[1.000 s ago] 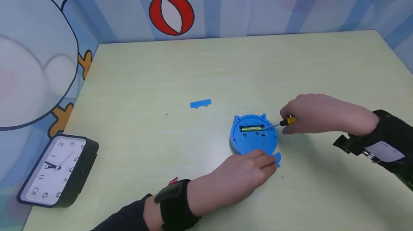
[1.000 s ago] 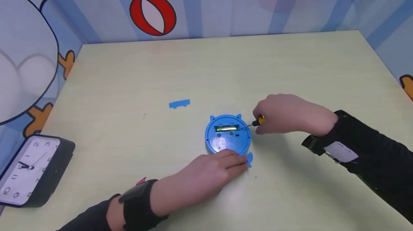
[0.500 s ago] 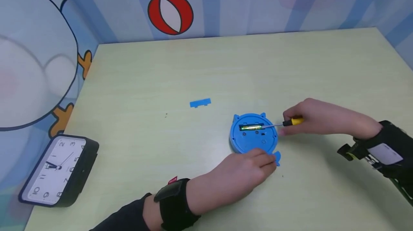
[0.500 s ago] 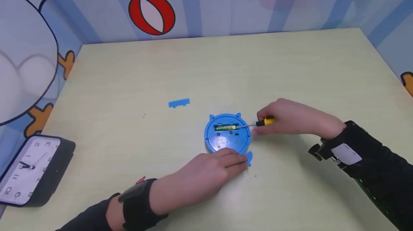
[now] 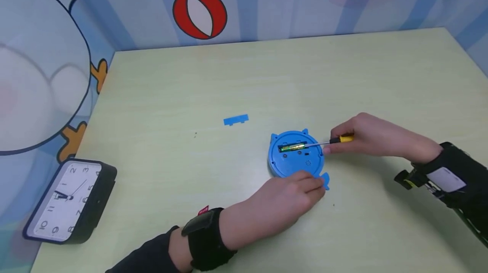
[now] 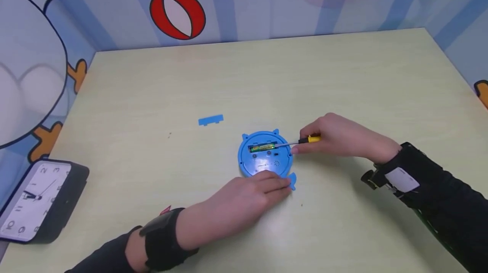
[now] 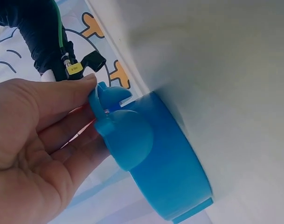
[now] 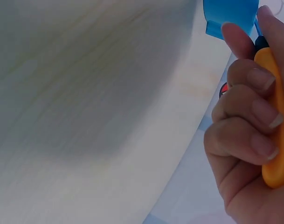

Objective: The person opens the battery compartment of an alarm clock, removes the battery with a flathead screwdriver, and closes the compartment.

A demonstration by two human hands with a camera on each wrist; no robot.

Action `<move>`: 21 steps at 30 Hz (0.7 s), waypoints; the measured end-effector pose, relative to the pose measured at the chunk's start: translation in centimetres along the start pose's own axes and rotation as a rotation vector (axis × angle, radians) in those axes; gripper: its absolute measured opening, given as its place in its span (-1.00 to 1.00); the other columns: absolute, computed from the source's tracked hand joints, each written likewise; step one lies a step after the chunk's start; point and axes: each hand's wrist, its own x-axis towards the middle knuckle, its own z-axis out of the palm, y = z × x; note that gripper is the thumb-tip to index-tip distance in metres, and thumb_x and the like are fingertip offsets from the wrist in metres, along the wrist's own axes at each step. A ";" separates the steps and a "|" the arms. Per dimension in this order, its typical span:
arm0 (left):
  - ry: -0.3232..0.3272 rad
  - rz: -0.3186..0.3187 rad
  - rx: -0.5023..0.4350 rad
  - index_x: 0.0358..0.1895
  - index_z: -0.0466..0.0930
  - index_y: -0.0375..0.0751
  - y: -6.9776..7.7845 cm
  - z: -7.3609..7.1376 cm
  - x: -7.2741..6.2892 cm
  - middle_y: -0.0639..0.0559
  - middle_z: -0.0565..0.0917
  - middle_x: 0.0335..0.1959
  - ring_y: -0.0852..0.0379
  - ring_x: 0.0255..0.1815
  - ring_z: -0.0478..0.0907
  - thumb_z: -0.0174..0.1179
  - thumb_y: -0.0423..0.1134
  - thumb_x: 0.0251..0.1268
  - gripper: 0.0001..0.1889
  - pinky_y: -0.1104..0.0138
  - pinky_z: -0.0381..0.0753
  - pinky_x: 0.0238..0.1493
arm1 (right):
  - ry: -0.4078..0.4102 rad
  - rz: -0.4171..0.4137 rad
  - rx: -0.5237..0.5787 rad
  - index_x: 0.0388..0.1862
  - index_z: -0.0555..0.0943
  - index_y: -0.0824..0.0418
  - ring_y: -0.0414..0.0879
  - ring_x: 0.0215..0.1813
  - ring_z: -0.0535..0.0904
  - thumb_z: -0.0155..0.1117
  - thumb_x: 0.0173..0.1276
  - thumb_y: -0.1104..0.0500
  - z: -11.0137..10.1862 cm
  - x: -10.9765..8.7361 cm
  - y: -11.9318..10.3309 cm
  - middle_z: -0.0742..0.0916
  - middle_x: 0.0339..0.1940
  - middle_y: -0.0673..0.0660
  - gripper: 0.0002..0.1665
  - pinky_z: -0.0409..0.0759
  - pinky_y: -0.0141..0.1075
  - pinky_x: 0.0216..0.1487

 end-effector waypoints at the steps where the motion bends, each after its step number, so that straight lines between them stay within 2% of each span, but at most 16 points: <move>1: -0.001 0.003 0.004 0.34 0.56 -0.10 0.0 0.0 0.0 0.09 0.58 0.31 0.18 0.32 0.47 0.25 -0.20 0.43 -0.56 0.46 0.53 0.15 | -0.002 0.005 0.005 -0.56 0.56 -0.12 -0.28 -0.59 0.28 0.41 0.30 -0.22 0.0 0.0 0.0 0.35 -0.67 -0.24 -0.65 0.21 -0.42 -0.53; 6: -0.009 0.009 0.030 0.33 0.58 -0.07 0.0 -0.3 0.0 0.13 0.60 0.29 0.19 0.29 0.48 0.25 -0.19 0.44 -0.58 0.48 0.55 0.12 | 0.006 0.021 0.029 -0.53 0.58 -0.12 -0.26 -0.59 0.29 0.41 0.30 -0.22 0.2 -0.1 0.0 0.35 -0.67 -0.22 -0.67 0.21 -0.40 -0.53; 10: -0.024 0.008 0.022 0.32 0.58 -0.06 -0.1 -0.4 0.0 0.14 0.60 0.29 0.19 0.29 0.47 0.26 -0.19 0.43 -0.58 0.49 0.55 0.11 | 0.037 -0.001 0.036 -0.52 0.58 -0.11 -0.26 -0.61 0.28 0.44 0.30 -0.15 0.0 0.0 -0.3 0.35 -0.68 -0.22 -0.70 0.22 -0.39 -0.55; 15: -0.031 -0.001 -0.024 0.31 0.59 -0.05 -0.4 -0.4 -0.1 0.15 0.60 0.29 0.19 0.30 0.47 0.26 -0.21 0.42 -0.58 0.50 0.55 0.11 | 0.071 -0.041 0.034 -0.49 0.59 -0.08 -0.26 -0.61 0.28 0.44 0.32 -0.09 -0.4 0.5 -1.4 0.36 -0.67 -0.22 -0.73 0.22 -0.39 -0.56; 21: -0.024 -0.005 -0.038 0.31 0.60 -0.04 -0.4 -0.4 -0.1 0.16 0.60 0.29 0.19 0.31 0.46 0.25 -0.21 0.42 -0.59 0.49 0.55 0.12 | 0.072 -0.064 0.019 -0.53 0.54 -0.09 -0.28 -0.62 0.23 0.40 0.33 -0.16 -0.5 1.4 -3.0 0.30 -0.68 -0.22 -0.66 0.17 -0.38 -0.56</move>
